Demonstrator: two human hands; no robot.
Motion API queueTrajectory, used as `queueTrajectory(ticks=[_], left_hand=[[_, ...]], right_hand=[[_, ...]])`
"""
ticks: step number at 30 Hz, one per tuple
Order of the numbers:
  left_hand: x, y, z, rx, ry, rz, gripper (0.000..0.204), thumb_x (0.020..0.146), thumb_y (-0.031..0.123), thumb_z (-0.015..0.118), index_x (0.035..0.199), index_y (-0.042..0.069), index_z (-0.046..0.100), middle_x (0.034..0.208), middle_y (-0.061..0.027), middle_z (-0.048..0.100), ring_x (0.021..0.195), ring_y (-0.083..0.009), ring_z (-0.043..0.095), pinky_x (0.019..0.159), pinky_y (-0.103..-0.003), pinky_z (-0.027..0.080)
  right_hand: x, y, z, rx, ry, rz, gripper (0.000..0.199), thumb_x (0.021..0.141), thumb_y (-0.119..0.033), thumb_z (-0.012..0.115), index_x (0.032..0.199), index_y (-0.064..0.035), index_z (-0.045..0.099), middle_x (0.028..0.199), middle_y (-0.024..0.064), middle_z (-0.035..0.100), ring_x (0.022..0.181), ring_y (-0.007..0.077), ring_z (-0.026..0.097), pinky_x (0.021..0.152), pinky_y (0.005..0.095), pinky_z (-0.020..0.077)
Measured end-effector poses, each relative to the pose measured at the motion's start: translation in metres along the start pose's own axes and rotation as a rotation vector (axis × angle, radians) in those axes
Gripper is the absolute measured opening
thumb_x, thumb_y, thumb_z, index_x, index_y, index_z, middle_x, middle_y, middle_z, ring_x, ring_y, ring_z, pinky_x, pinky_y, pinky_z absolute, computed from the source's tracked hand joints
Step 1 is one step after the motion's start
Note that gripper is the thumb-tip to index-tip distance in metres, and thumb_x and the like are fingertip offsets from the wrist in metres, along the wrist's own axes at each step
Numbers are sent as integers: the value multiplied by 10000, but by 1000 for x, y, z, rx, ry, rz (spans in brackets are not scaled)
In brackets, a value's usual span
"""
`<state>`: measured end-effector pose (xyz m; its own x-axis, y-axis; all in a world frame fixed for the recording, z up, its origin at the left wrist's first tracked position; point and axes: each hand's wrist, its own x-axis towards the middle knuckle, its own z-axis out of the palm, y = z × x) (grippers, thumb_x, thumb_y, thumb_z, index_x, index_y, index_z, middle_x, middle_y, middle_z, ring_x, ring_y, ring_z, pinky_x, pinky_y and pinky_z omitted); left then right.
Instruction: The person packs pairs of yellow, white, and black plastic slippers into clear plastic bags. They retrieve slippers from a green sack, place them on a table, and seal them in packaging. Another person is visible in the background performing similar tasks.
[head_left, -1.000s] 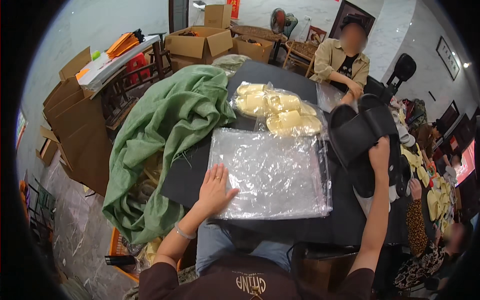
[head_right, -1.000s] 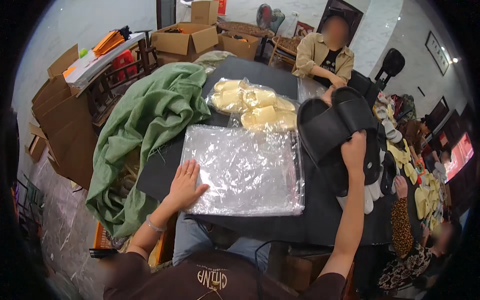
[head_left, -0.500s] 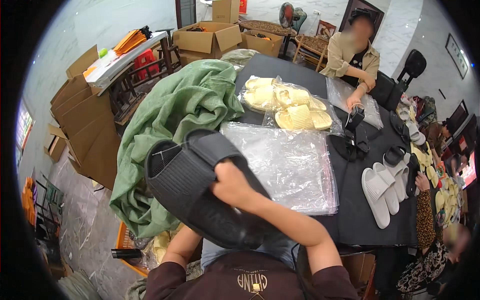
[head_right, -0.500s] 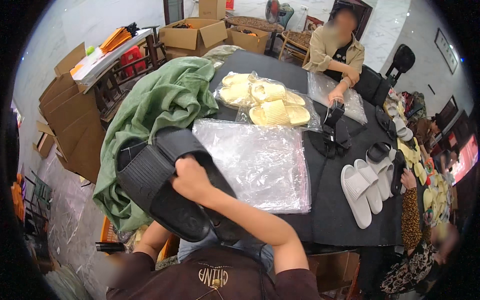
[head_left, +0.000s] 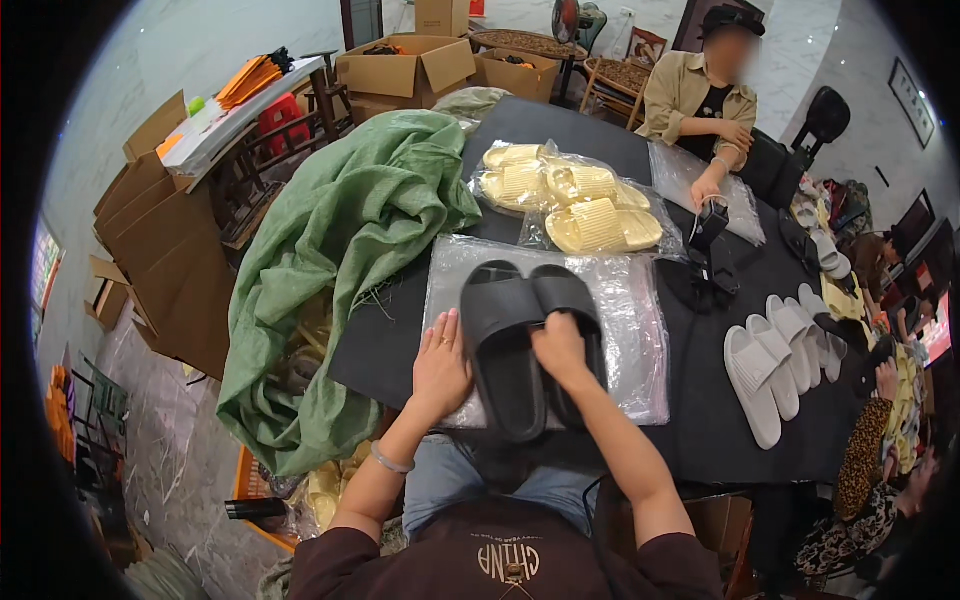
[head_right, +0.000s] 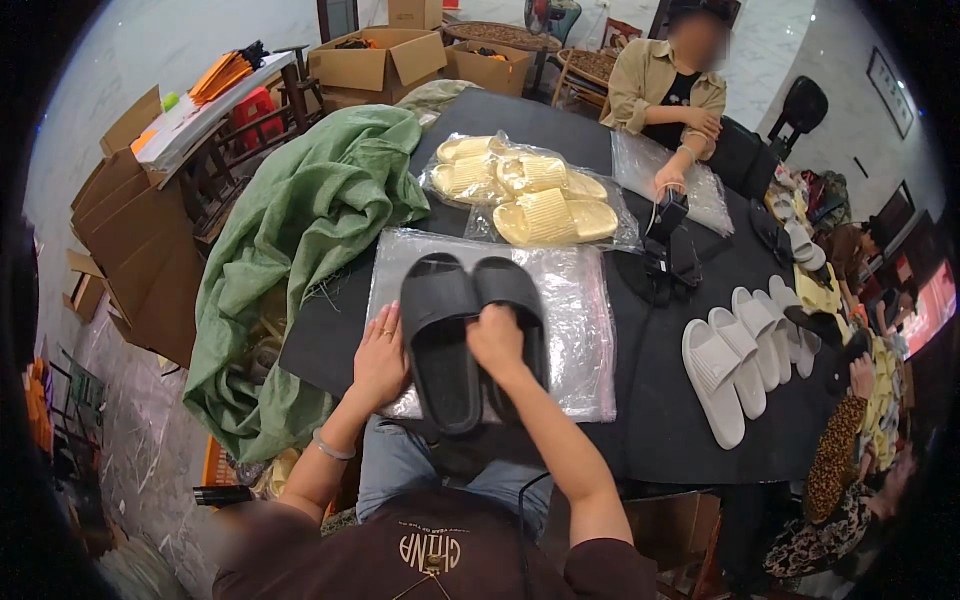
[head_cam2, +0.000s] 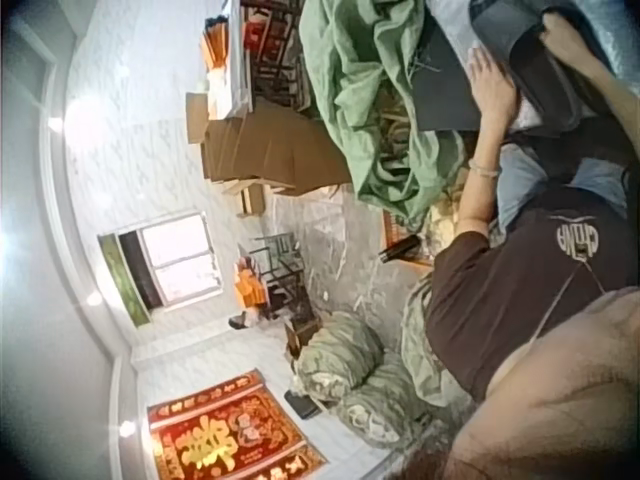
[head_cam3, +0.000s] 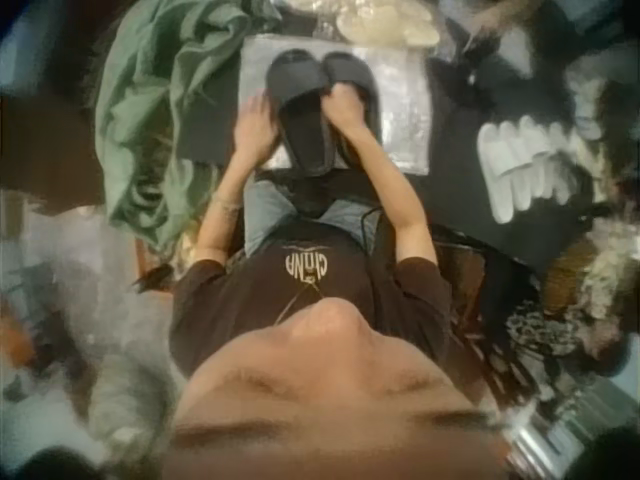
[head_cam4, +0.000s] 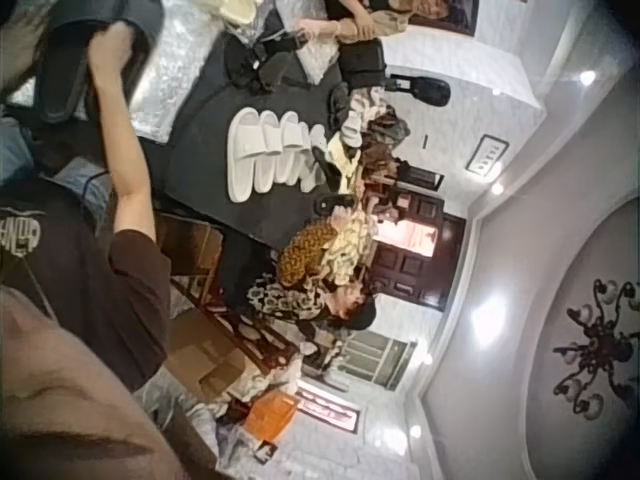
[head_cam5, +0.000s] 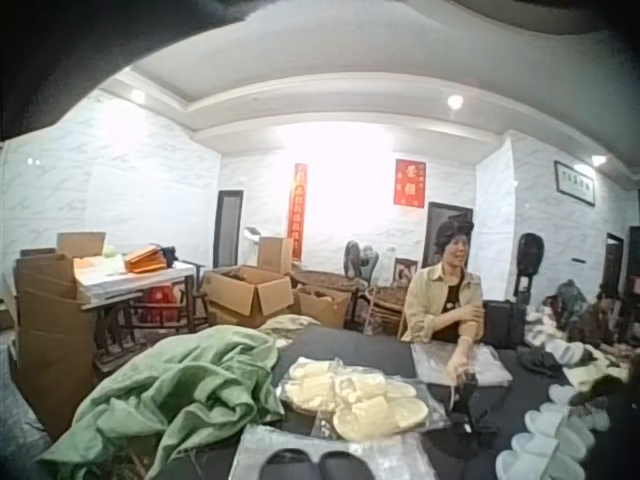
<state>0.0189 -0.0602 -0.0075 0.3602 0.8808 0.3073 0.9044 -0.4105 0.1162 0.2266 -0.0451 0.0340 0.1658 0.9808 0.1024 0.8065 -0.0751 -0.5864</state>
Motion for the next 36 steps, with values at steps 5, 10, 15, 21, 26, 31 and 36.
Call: queueTrajectory(ticks=[5, 10, 15, 21, 26, 31, 36], left_hand=[[-1, 6, -9, -114, -26, -42, 592, 963, 368, 442, 1397, -31, 396, 1492, -211, 338, 1399, -320, 305, 1141, -436, 240], [-1, 7, -9, -136, -17, -51, 595, 963, 376, 442, 1392, -34, 403, 1488, -215, 344, 1393, -321, 318, 1141, -437, 241], [-2, 4, -3, -113, -10, -39, 599, 965, 398, 435, 1406, -4, 399, 1495, -196, 341, 1398, -316, 311, 1142, -425, 239], [-2, 3, -3, -141, -10, -28, 621, 958, 415, 447, 1406, -11, 390, 1499, -196, 333, 1406, -312, 296, 1144, -436, 228], [2, 13, -15, -42, 2, 2, 613, 929, 379, 522, 1385, -16, 411, 1479, -206, 357, 1402, -316, 299, 1143, -467, 219], [4, 35, -23, -179, 51, 36, 608, 875, 306, 597, 1367, -12, 435, 1453, -209, 390, 1395, -327, 302, 1145, -485, 206], [-4, 31, -23, -114, -168, 34, 562, 884, 358, 525, 1350, 44, 491, 1458, -190, 402, 1416, -340, 262, 1144, -502, 190]], right_hand=[[20, 54, -33, -91, 75, 121, 349, 824, -245, 614, 907, 94, 620, 1073, 316, 587, 1041, 466, 560, 878, 518, 468], [31, 91, -56, -105, 158, 227, 407, 860, -286, 596, 985, 102, 596, 1134, 314, 566, 1086, 476, 532, 912, 533, 439], [41, 93, -71, -255, 86, 176, 385, 850, -246, 585, 986, 114, 592, 1128, 336, 560, 1081, 472, 540, 902, 516, 470], [45, 137, -108, -303, 23, 141, 369, 854, -248, 592, 985, 98, 593, 1134, 323, 558, 1114, 476, 512, 921, 519, 449], [36, 87, -131, -240, 190, 131, 348, 796, -229, 611, 922, 96, 616, 1059, 334, 589, 1021, 469, 566, 881, 520, 455], [9, -8, -90, -124, -31, -7, 231, 670, -120, 588, 790, 68, 648, 901, 312, 625, 885, 459, 615, 801, 512, 496], [-8, 9, -3, -64, 73, -122, 341, 772, -206, 644, 972, 69, 617, 1102, 268, 580, 1073, 419, 544, 912, 469, 477]])
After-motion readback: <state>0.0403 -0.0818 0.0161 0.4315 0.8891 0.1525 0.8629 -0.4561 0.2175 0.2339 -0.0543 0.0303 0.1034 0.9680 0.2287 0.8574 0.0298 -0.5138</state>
